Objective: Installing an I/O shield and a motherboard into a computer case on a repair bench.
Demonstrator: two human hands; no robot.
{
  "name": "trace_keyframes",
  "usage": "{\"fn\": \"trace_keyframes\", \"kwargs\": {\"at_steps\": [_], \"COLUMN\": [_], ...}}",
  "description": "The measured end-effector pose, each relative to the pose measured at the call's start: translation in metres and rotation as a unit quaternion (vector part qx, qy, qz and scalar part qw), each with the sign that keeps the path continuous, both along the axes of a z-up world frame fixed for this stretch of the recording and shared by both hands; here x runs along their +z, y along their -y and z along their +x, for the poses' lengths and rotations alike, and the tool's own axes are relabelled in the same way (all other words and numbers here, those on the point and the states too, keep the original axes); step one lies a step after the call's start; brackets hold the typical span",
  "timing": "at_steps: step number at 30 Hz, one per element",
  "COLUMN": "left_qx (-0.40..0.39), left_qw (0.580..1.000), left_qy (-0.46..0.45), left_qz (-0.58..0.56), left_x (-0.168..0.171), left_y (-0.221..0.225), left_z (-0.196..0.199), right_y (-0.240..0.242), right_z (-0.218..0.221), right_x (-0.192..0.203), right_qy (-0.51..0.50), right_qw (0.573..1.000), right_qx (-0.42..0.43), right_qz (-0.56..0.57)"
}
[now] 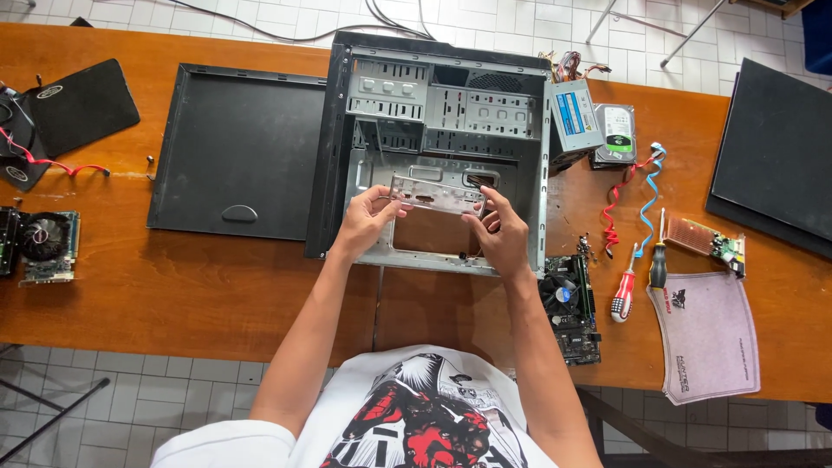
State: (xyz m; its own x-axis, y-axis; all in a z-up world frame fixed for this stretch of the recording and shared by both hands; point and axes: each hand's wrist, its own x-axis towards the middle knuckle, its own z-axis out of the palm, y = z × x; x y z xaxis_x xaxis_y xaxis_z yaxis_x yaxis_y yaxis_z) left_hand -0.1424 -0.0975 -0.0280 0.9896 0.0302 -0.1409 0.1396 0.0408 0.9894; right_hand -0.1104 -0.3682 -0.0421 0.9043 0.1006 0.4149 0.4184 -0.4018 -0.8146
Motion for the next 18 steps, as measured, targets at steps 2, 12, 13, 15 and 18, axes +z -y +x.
{"fn": "trace_keyframes", "kwargs": {"at_steps": [2, 12, 13, 15, 18], "left_qx": [-0.002, 0.023, 0.022, 0.052, 0.087], "left_qw": [1.0, 0.995, 0.995, 0.992, 0.992], "left_qy": [0.001, 0.02, 0.021, 0.022, 0.03], "left_qz": [-0.006, -0.1, -0.1, -0.109, -0.092], "left_x": [0.009, -0.008, -0.009, -0.012, -0.005], "left_y": [0.002, 0.003, 0.002, 0.002, 0.002], "left_z": [-0.002, 0.003, 0.003, 0.004, 0.003], "right_y": [0.001, 0.001, 0.001, 0.002, -0.002], "right_z": [0.0, -0.001, -0.001, 0.0, -0.003], "right_x": [-0.002, -0.01, -0.009, -0.006, 0.007], "right_qy": [-0.002, -0.004, -0.003, -0.018, -0.031], "right_qw": [1.0, 0.997, 0.997, 0.997, 0.995], "right_qx": [-0.003, 0.021, 0.02, 0.048, 0.074], "right_qz": [-0.005, -0.074, -0.074, -0.064, -0.056]}}
